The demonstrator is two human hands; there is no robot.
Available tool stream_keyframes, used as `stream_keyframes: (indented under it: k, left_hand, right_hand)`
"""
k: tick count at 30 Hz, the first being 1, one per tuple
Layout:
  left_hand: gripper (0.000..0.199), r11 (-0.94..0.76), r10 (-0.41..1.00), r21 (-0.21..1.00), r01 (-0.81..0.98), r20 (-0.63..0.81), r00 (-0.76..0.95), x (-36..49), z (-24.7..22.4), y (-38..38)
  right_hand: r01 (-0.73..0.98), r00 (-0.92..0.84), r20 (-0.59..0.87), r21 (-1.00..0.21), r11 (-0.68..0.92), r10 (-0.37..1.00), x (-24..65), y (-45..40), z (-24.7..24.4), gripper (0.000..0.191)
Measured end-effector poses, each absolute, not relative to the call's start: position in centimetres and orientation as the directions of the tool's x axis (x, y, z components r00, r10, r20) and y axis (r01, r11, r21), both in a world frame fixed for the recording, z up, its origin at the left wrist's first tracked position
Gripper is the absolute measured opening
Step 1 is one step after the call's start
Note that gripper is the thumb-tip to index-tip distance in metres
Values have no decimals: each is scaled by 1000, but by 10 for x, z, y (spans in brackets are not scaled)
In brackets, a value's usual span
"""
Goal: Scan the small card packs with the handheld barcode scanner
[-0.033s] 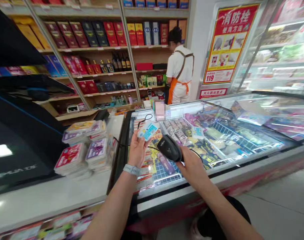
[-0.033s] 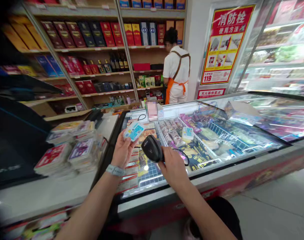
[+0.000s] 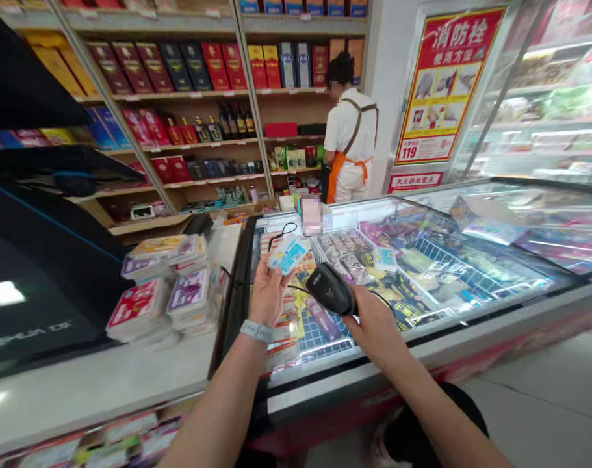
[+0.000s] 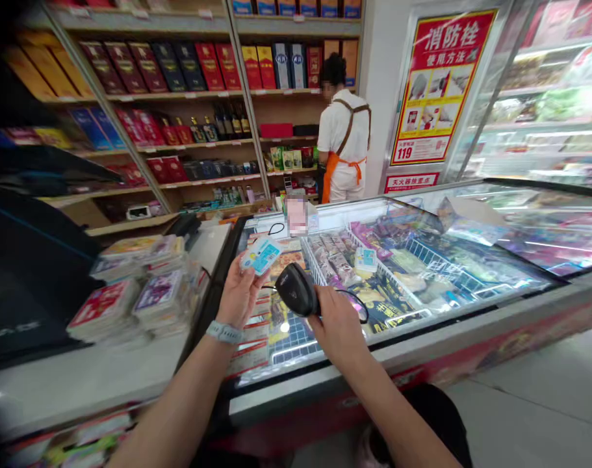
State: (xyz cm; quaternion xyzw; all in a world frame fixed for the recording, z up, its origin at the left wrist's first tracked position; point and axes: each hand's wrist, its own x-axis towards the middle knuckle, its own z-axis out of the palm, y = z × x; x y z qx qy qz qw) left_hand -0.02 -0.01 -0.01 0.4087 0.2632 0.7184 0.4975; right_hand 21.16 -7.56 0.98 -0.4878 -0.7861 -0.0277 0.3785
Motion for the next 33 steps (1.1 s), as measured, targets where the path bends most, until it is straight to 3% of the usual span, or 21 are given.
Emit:
stream_keyframes:
  k: [11,21,30,33]
  left_hand:
    - [47,-293,955,841,-455,235,-179,2,-1,0]
    - [59,-134,986,961,-241,106,-127,15,-3,7]
    - [51,-159,987,984,-84,159,-2,61,-1,57]
    - [36,-265,962,958,111,256,91,85,-6,79]
  right_hand:
    - [766,-218,702,-308,565,678,216,-79,-2,34]
    - [777,-168,872,-170,607,459,223,-81,-28,48]
    - [771,-146,862,-209,601,486,228,-83,-23,50]
    - [779,-71,863,-265,568,501,232,-86,-17,44]
